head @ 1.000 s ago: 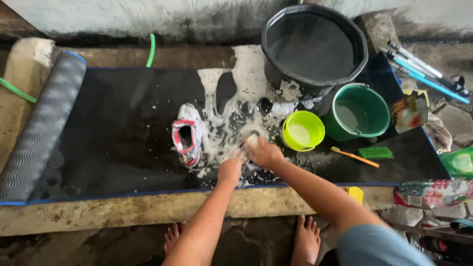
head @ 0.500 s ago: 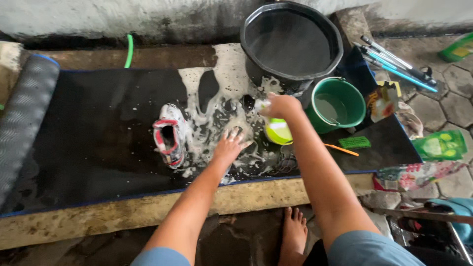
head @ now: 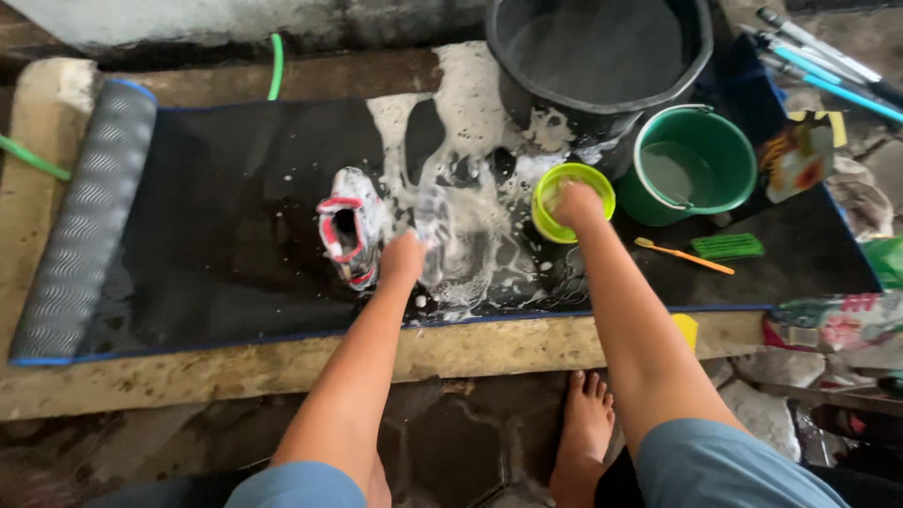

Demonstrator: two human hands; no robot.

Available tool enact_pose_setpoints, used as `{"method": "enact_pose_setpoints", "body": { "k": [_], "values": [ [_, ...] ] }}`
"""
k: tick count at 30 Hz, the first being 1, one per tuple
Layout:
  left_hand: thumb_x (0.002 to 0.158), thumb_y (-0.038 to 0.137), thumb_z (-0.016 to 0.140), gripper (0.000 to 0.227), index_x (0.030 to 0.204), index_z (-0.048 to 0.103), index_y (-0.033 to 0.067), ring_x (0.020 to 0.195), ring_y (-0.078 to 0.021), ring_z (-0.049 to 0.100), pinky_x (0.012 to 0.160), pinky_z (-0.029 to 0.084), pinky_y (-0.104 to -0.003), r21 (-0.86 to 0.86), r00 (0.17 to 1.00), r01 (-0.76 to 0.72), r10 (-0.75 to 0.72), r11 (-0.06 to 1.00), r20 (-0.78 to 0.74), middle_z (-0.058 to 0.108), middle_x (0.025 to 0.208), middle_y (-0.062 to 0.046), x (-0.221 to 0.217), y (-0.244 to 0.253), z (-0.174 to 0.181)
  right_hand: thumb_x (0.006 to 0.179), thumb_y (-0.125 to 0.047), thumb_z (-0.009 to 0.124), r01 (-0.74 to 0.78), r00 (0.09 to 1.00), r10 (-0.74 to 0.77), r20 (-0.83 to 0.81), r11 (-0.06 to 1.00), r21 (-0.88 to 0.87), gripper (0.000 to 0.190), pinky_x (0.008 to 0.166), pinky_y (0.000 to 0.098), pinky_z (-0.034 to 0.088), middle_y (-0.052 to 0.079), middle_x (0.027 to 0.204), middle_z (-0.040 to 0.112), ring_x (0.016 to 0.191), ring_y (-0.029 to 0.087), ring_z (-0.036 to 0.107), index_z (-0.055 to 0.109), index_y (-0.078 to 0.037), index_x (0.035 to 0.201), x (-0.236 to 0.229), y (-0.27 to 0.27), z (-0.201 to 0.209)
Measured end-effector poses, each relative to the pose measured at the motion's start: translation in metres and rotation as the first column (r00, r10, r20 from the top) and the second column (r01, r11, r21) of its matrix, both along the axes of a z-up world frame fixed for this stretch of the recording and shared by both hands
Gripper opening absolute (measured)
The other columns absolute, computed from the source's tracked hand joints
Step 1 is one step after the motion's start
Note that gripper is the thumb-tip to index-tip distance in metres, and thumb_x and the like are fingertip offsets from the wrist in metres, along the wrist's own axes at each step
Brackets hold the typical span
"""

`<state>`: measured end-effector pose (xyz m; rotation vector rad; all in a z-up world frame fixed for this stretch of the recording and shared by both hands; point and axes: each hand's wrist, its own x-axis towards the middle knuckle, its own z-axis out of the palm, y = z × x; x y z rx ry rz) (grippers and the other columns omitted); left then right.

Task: The person washes shoes by hand using a small cup to pour soapy water and a sponge to scrub the surfaces of a pair of sneakers.

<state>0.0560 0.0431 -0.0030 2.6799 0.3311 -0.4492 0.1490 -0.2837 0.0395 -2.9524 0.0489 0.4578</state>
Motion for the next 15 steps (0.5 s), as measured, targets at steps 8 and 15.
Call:
{"method": "enact_pose_setpoints", "body": {
  "k": [8,15],
  "values": [
    [0.099,0.041,0.075,0.075,0.164,0.047,0.0160,0.132,-0.0363,0.067,0.108,0.055,-0.055,0.133,0.979,0.194,-0.201,0.972,0.042,0.064,0.142,-0.017,-0.050,-0.017,-0.002,0.088,-0.031,0.063,-0.013,0.993,0.005,-0.121,0.998,-0.065,0.055,0.100,0.0581,0.061,0.026,0.128,0.079,0.122,0.043,0.074,0.079,0.001,0.129,0.011,-0.005,0.029],
    [0.112,0.016,0.049,0.057,0.168,0.042,0.0104,0.135,-0.0407,0.066,0.116,0.052,-0.057,0.081,0.972,0.230,-0.224,0.970,-0.072,0.063,0.150,-0.020,-0.098,-0.042,0.062,0.103,-0.033,0.059,-0.218,0.971,0.235,0.049,0.950,-0.225,0.056,0.102,0.0612,0.057,0.026,0.132,0.074,0.123,0.046,0.073,0.060,0.005,0.144,-0.008,0.079,0.090]
  ]
}}
